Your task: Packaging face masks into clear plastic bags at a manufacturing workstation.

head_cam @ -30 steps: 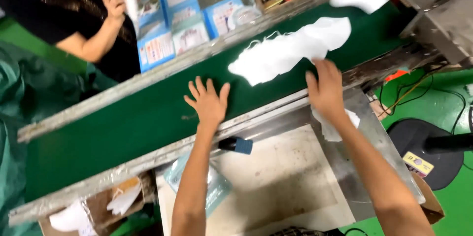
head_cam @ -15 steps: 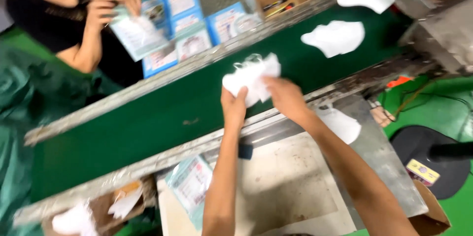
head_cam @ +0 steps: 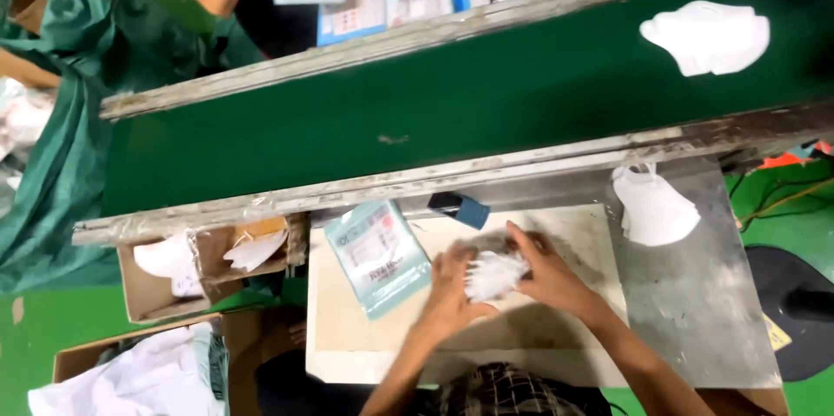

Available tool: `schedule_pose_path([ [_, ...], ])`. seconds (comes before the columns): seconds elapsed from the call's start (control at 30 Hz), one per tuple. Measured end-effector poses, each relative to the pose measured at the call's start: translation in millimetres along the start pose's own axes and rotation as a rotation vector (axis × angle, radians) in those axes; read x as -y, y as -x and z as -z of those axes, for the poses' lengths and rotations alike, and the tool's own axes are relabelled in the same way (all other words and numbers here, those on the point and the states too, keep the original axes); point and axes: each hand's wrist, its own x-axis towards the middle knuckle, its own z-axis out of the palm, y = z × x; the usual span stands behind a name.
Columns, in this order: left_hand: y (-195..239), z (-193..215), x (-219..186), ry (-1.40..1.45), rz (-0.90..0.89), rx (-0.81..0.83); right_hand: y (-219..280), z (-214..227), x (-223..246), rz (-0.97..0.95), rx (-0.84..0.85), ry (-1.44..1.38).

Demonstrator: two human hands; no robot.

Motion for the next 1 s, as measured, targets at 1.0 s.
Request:
schedule_pose_path([
  [1.0,93,73,-33,0.684,-0.047,-0.088,26,-31,21,0.11,-0.167,-1.117],
])
